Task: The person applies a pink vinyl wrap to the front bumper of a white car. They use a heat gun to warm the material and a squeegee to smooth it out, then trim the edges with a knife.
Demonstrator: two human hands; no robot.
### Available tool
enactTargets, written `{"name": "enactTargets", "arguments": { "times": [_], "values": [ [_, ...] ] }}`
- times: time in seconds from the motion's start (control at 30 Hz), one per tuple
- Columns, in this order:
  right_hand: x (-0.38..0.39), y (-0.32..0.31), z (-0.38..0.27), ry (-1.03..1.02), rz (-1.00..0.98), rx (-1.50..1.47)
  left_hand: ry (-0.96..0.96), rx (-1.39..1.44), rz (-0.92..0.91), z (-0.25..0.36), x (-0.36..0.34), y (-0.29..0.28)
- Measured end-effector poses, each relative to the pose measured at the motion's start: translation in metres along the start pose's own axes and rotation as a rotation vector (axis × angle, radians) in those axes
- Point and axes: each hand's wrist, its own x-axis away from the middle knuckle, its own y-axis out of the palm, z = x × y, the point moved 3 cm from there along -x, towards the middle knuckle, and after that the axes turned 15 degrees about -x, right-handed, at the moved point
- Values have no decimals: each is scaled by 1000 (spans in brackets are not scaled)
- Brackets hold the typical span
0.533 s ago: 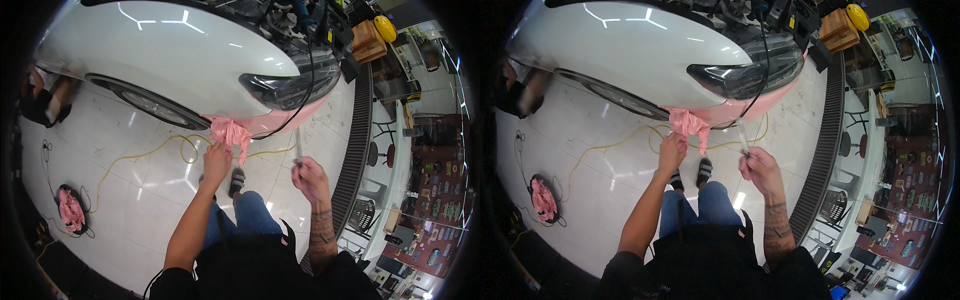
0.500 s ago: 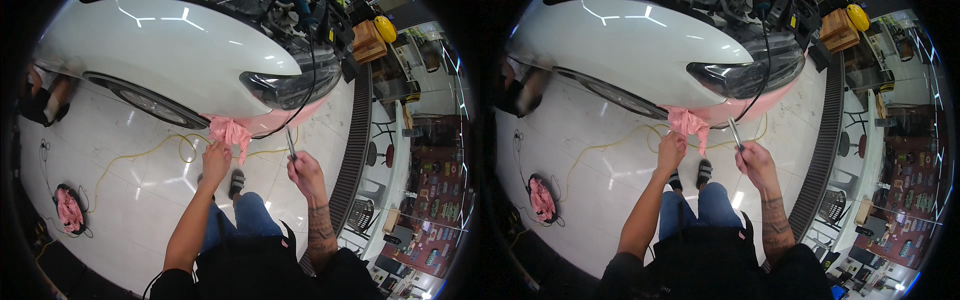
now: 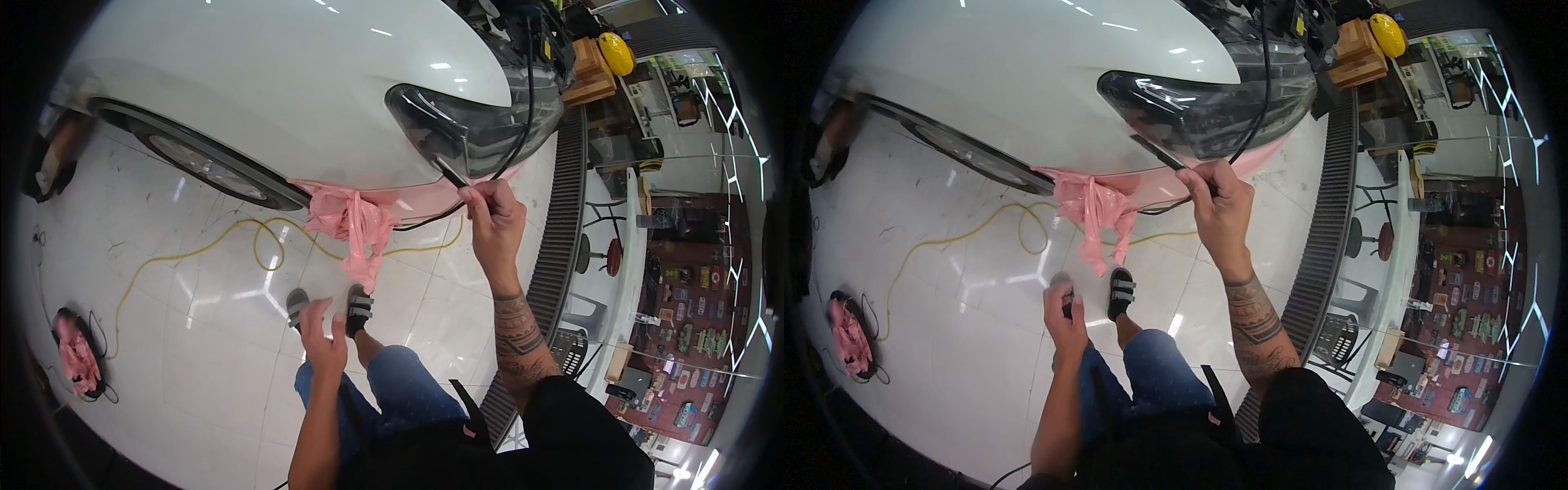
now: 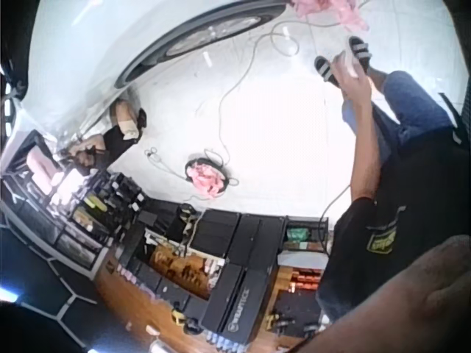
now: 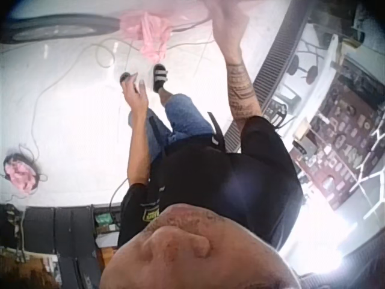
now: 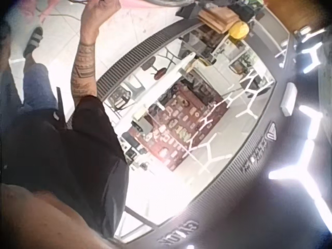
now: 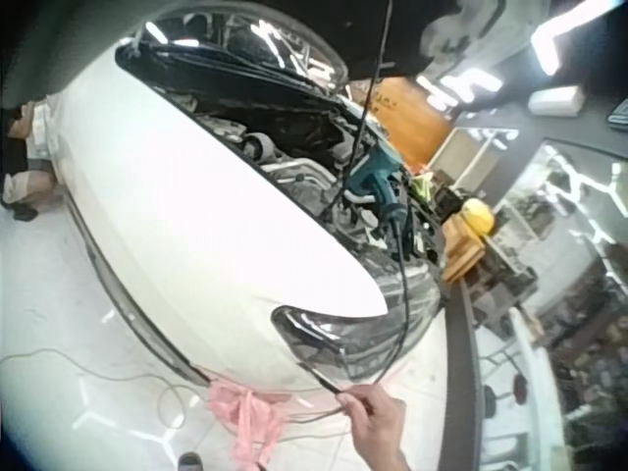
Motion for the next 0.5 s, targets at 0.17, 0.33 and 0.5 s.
{"name": "enactTargets", "arguments": {
  "times": [0.17,0.33,0.5],
  "values": [
    [0,19,6,-252,33,118,-145,-20,-82,-43,43,-8],
    [-1,27,4,-317,51,236,-182,-56,-125,-63,53,-23],
    [-2,30,5,-311,67,269,-205,-36,-133,-73,53,-26]
  ]
}}
